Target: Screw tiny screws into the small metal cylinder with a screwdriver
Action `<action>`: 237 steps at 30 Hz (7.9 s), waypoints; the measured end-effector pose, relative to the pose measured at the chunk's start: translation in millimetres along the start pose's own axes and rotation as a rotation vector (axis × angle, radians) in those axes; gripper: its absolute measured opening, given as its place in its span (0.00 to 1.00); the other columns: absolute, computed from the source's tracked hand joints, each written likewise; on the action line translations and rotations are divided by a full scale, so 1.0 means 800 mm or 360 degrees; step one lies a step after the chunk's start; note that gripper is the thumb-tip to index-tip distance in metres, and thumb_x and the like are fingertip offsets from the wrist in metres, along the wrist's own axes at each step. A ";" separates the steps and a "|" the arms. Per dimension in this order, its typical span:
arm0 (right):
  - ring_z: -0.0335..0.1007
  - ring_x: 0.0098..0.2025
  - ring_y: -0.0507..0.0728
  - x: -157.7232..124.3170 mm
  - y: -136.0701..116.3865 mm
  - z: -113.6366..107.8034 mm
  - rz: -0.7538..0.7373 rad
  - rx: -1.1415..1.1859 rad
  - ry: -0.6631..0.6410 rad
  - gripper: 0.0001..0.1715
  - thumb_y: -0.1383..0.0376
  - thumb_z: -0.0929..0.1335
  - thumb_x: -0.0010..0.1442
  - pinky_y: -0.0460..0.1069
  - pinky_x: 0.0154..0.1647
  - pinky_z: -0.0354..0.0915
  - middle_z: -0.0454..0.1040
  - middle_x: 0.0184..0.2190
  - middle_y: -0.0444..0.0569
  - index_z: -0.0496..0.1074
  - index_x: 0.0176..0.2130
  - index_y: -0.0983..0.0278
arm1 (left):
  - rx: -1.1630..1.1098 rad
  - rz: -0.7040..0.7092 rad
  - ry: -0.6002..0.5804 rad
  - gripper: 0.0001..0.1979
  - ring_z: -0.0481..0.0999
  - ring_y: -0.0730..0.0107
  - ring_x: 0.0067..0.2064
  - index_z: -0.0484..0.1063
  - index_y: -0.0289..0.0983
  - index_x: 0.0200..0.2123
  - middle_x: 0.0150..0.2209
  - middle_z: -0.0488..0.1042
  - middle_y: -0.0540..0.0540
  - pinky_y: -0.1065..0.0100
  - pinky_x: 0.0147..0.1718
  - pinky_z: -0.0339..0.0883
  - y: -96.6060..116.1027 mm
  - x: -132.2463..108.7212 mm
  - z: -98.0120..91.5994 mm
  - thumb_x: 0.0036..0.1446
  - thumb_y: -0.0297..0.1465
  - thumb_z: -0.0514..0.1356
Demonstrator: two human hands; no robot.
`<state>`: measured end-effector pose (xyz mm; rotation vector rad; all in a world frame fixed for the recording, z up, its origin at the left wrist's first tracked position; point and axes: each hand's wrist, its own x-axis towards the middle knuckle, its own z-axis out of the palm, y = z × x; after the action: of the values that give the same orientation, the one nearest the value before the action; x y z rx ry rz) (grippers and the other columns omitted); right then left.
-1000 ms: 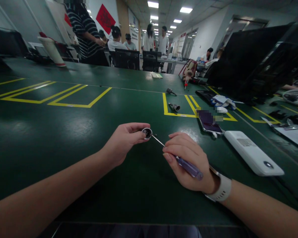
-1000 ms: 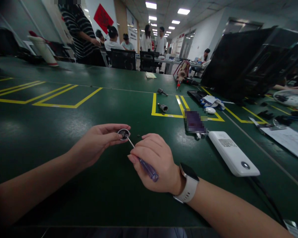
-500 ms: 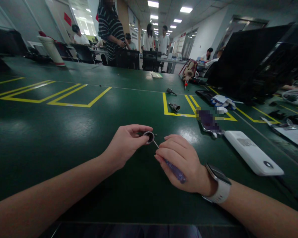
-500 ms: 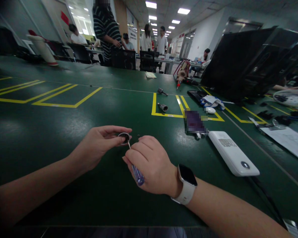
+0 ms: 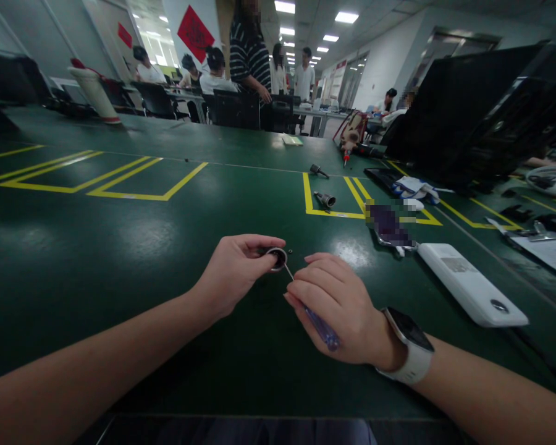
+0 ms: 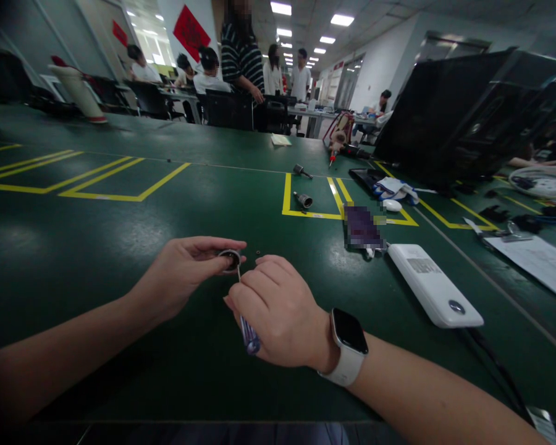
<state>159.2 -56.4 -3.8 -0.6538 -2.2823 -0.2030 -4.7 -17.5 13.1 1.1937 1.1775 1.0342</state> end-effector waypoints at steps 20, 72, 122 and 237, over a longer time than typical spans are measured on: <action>0.70 0.33 0.55 -0.001 0.002 0.003 0.0021 0.0150 0.0149 0.06 0.73 0.64 0.58 0.54 0.42 0.70 0.75 0.28 0.50 0.69 0.37 0.67 | -0.0051 -0.0055 0.0014 0.10 0.77 0.70 0.31 0.78 0.31 0.33 0.29 0.79 0.45 0.68 0.35 0.72 0.001 0.002 0.000 0.42 0.22 0.63; 0.72 0.29 0.55 -0.004 0.073 0.031 0.1812 0.1137 0.0270 0.16 0.56 0.66 0.56 0.52 0.33 0.67 0.75 0.26 0.49 0.72 0.31 0.67 | -0.0066 -0.0078 0.0021 0.14 0.76 0.68 0.39 0.70 0.32 0.38 0.40 0.76 0.43 0.66 0.41 0.71 -0.006 0.020 -0.012 0.45 0.22 0.64; 0.72 0.38 0.55 -0.006 0.013 0.007 0.0347 0.0509 0.0199 0.11 0.72 0.65 0.58 0.56 0.47 0.67 0.76 0.35 0.50 0.68 0.42 0.62 | 0.0315 0.0242 -0.0047 0.10 0.79 0.68 0.33 0.77 0.34 0.35 0.31 0.80 0.47 0.68 0.36 0.73 -0.002 0.007 -0.008 0.46 0.24 0.61; 0.72 0.30 0.53 -0.019 0.039 0.014 0.1804 0.2316 0.0329 0.06 0.69 0.65 0.52 0.49 0.35 0.65 0.76 0.26 0.48 0.73 0.28 0.67 | 0.1387 0.1145 -0.0474 0.07 0.66 0.74 0.28 0.64 0.35 0.25 0.25 0.66 0.52 0.71 0.27 0.58 -0.048 0.041 -0.012 0.54 0.28 0.56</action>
<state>177.1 -32.1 -23.7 -0.8423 -1.0287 1.6184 -10.7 12.1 -28.9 2.4915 0.9813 0.7843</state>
